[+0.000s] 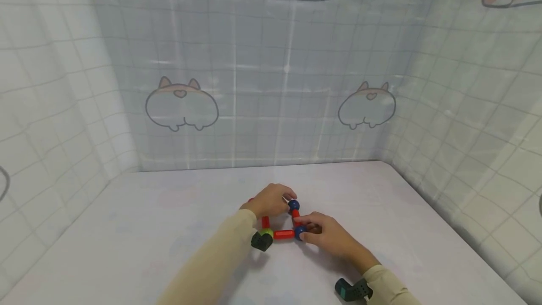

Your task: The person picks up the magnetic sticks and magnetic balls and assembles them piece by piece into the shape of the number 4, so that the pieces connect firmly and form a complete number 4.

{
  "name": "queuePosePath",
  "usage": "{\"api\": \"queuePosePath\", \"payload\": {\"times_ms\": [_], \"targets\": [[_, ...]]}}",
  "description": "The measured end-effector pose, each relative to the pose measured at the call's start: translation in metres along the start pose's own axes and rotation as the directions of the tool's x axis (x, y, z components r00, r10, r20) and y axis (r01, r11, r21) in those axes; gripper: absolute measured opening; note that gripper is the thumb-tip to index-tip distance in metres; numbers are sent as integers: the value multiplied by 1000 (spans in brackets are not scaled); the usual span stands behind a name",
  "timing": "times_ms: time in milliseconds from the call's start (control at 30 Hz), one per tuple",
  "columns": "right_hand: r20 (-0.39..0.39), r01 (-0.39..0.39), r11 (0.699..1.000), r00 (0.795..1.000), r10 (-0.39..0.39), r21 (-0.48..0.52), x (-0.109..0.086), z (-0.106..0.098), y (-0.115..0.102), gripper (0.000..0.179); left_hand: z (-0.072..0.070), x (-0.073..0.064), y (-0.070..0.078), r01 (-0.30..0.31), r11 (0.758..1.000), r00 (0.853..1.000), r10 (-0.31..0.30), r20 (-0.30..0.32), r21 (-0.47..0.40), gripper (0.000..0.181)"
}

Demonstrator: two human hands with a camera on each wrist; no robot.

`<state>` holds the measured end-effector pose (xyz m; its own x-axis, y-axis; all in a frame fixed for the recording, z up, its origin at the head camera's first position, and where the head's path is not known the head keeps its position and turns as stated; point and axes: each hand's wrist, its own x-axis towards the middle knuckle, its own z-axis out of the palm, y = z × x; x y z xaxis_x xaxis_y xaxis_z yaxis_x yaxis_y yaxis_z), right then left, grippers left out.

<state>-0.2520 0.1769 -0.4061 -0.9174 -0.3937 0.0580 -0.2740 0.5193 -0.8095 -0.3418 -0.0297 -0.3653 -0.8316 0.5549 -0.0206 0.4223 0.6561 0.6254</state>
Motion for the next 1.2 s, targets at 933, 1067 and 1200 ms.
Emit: {"api": "queuePosePath", "payload": {"times_ms": [933,1067,1200], "targets": [[-20,-83,996,996,83,-38,0,5,-6,43,-15,-97,-56,212,975,894,-223,-388,-72,22],[-22,-67,997,998,66,-31,0,4,-7,42,-11,-100,-59,214,975,901,-219,-376,-55,23],[-27,-65,997,998,64,-32,1,6,-6,42,-9,-102,-61,223,974,904,-222,-366,-40,22]]}}
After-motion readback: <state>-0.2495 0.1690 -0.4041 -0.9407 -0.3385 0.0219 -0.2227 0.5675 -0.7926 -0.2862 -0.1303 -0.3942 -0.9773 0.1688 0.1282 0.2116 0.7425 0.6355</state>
